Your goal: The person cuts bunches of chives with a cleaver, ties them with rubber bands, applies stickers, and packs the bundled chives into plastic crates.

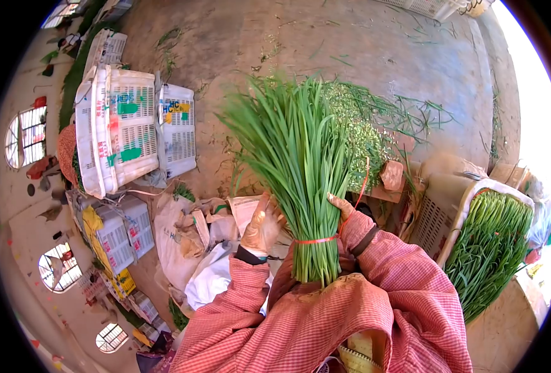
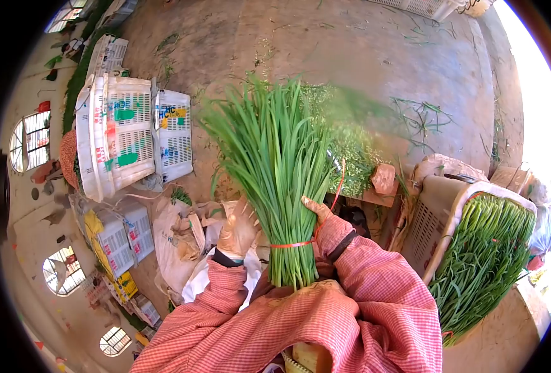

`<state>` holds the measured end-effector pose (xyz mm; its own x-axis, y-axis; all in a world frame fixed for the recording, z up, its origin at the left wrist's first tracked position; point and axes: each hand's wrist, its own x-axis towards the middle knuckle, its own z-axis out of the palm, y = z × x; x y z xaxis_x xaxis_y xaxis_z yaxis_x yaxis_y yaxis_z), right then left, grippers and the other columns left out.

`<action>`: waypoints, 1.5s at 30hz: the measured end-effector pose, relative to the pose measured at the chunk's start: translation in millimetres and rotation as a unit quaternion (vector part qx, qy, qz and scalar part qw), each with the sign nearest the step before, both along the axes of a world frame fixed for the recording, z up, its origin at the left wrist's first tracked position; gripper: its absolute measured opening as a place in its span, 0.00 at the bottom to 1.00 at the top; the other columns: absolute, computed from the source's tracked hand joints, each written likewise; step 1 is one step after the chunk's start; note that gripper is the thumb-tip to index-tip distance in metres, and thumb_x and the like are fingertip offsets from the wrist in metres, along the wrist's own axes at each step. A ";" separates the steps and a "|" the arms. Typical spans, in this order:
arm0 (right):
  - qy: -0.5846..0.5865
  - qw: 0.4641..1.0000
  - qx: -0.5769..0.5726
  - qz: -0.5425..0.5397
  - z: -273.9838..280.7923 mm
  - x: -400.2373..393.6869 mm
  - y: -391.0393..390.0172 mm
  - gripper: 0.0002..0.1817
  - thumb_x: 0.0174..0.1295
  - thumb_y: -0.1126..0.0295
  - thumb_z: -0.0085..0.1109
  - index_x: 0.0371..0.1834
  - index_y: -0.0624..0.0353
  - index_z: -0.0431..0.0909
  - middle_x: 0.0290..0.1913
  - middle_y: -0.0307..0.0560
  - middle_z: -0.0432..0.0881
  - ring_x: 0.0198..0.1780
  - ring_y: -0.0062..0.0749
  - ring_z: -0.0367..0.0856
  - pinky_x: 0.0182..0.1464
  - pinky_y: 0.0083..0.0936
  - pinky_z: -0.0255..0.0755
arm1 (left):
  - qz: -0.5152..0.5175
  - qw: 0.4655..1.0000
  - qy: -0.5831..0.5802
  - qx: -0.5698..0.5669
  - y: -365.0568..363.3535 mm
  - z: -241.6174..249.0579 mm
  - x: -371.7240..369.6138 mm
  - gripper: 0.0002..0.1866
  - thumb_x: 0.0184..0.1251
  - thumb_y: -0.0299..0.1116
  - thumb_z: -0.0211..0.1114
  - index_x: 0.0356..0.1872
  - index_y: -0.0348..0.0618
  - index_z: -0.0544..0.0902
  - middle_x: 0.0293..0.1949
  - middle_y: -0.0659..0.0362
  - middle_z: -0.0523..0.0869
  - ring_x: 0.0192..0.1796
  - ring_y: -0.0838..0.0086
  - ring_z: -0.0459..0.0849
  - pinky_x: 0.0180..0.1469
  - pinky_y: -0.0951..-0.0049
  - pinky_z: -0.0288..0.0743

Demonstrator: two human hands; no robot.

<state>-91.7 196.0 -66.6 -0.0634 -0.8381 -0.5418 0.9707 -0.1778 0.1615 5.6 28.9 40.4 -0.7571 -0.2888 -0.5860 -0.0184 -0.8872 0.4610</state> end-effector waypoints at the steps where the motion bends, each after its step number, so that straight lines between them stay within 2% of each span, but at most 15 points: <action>1: 0.023 0.999 0.029 0.004 -5.0 0.5 1.4 0.31 0.49 0.60 0.64 0.55 0.63 0.68 0.50 0.55 0.76 0.48 0.45 0.78 0.53 0.42 0.71 | -0.078 0.994 -0.028 -0.074 -6.1 -4.5 9.7 0.36 0.52 0.43 0.65 0.61 0.42 0.62 0.61 0.54 0.65 0.63 0.64 0.62 0.59 0.64 0.63; 4: 0.024 0.997 -0.064 -0.029 4.0 1.0 -0.5 0.26 0.51 0.60 0.64 0.51 0.63 0.71 0.46 0.53 0.79 0.46 0.46 0.79 0.50 0.43 0.73 | -0.154 0.970 -0.063 -0.175 2.8 -11.7 -6.2 0.35 0.50 0.46 0.66 0.58 0.41 0.66 0.55 0.54 0.72 0.58 0.65 0.70 0.55 0.64 0.68; 6: 0.013 1.000 -0.025 0.008 6.3 10.2 -4.0 0.28 0.50 0.60 0.64 0.54 0.60 0.70 0.48 0.51 0.78 0.46 0.45 0.79 0.51 0.42 0.73 | -0.138 0.978 -0.123 0.094 1.1 -18.9 -33.9 0.27 0.51 0.45 0.65 0.50 0.39 0.73 0.44 0.54 0.80 0.45 0.66 0.80 0.46 0.67 0.75; 8: 0.024 0.997 0.031 0.062 9.4 6.0 2.6 0.33 0.51 0.51 0.62 0.58 0.57 0.67 0.53 0.51 0.75 0.51 0.44 0.75 0.55 0.43 0.69 | -0.130 0.975 -0.050 0.173 0.8 -16.7 -58.8 0.19 0.53 0.39 0.62 0.43 0.36 0.76 0.36 0.56 0.83 0.32 0.68 0.83 0.39 0.69 0.79; 12: 0.095 0.994 0.016 0.057 28.7 -20.0 28.4 0.50 0.48 0.29 0.45 0.67 0.55 0.49 0.62 0.51 0.65 0.58 0.45 0.69 0.57 0.45 0.64 | -0.066 0.989 -0.133 0.006 0.0 -23.5 -54.0 0.16 0.52 0.27 0.62 0.43 0.35 0.76 0.36 0.56 0.83 0.33 0.68 0.82 0.39 0.69 0.79; 16: 0.337 0.913 0.185 0.139 87.5 -28.6 -10.7 0.49 0.51 0.39 0.55 0.68 0.55 0.43 0.63 0.46 0.63 0.60 0.37 0.65 0.61 0.40 0.60 | -0.044 0.980 -0.136 -0.137 16.3 -1.4 -69.8 0.19 0.51 0.22 0.64 0.47 0.36 0.74 0.39 0.56 0.82 0.37 0.69 0.82 0.41 0.69 0.79; 17: 0.380 0.885 0.237 0.132 59.2 -18.1 -17.9 0.42 0.56 0.57 0.59 0.68 0.54 0.44 0.63 0.50 0.62 0.60 0.41 0.65 0.60 0.40 0.62 | -0.036 0.981 -0.144 -0.122 18.2 6.7 -73.2 0.20 0.51 0.22 0.64 0.48 0.38 0.73 0.41 0.57 0.81 0.38 0.69 0.82 0.41 0.70 0.79; 18: 0.382 0.884 0.235 0.130 34.0 -10.9 -17.4 0.42 0.56 0.57 0.59 0.68 0.54 0.44 0.63 0.50 0.62 0.60 0.41 0.65 0.60 0.40 0.62 | -0.042 0.982 -0.139 -0.123 12.2 3.9 -67.8 0.19 0.53 0.23 0.63 0.48 0.38 0.74 0.42 0.55 0.81 0.40 0.68 0.82 0.42 0.68 0.79; 19: 0.236 0.950 0.204 -0.001 11.2 -5.2 -12.1 0.41 0.51 0.65 0.64 0.65 0.56 0.49 0.57 0.51 0.68 0.53 0.41 0.71 0.53 0.38 0.68 | -0.017 0.991 -0.128 -0.037 7.7 0.0 -59.8 0.19 0.54 0.25 0.62 0.49 0.38 0.73 0.43 0.55 0.81 0.41 0.66 0.81 0.43 0.66 0.78; 22: 0.017 0.962 0.254 -0.100 58.5 -17.5 -14.7 0.33 0.48 0.77 0.66 0.58 0.60 0.61 0.46 0.49 0.77 0.43 0.37 0.79 0.43 0.33 0.77 | 0.028 0.989 -0.127 0.066 9.9 11.5 -49.7 0.21 0.54 0.35 0.61 0.49 0.34 0.74 0.45 0.49 0.80 0.44 0.58 0.80 0.50 0.58 0.73; 28: 0.164 0.965 0.191 -0.070 50.7 -10.4 -5.5 0.33 0.43 0.76 0.70 0.54 0.62 0.65 0.41 0.46 0.78 0.40 0.29 0.79 0.44 0.27 0.76 | 0.097 0.985 -0.133 0.044 9.4 7.9 -37.7 0.20 0.50 0.29 0.61 0.47 0.38 0.75 0.45 0.52 0.81 0.45 0.58 0.80 0.52 0.57 0.72; 29: 0.136 0.969 0.194 -0.066 14.1 6.4 -8.8 0.28 0.47 0.83 0.62 0.55 0.60 0.66 0.43 0.49 0.79 0.42 0.37 0.80 0.45 0.34 0.76 | 0.109 0.983 -0.140 0.037 9.7 8.0 -36.5 0.19 0.49 0.27 0.60 0.46 0.38 0.75 0.44 0.52 0.81 0.44 0.58 0.80 0.52 0.57 0.72; 37: 0.080 0.996 0.044 -0.009 22.2 -4.7 2.4 0.21 0.50 0.68 0.63 0.48 0.63 0.73 0.42 0.47 0.81 0.41 0.36 0.81 0.44 0.33 0.77 | 0.098 0.984 -0.138 0.049 6.6 5.0 -35.1 0.16 0.49 0.26 0.57 0.43 0.37 0.76 0.43 0.52 0.82 0.44 0.59 0.80 0.53 0.59 0.72; 44: 0.046 0.992 0.108 -0.052 0.4 9.1 5.3 0.27 0.53 0.55 0.62 0.53 0.56 0.69 0.44 0.43 0.80 0.44 0.32 0.78 0.46 0.32 0.73 | 0.074 0.973 -0.203 0.077 0.9 2.4 -46.8 0.16 0.48 0.28 0.55 0.41 0.36 0.78 0.40 0.51 0.83 0.40 0.56 0.81 0.49 0.58 0.74; 45: 0.130 0.976 0.169 -0.031 -1.8 8.2 17.6 0.31 0.53 0.54 0.61 0.58 0.54 0.63 0.46 0.43 0.77 0.46 0.32 0.76 0.44 0.32 0.73 | 0.066 0.973 -0.201 0.092 -0.7 3.1 -45.5 0.16 0.48 0.28 0.55 0.40 0.36 0.78 0.40 0.51 0.83 0.40 0.56 0.81 0.49 0.57 0.74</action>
<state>-83.5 213.6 -68.4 -0.2815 -0.6039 -0.7457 0.9565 -0.2383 -0.1681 -39.9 28.2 43.5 -0.4200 -0.2298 -0.8779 -0.0443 -0.9611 0.2728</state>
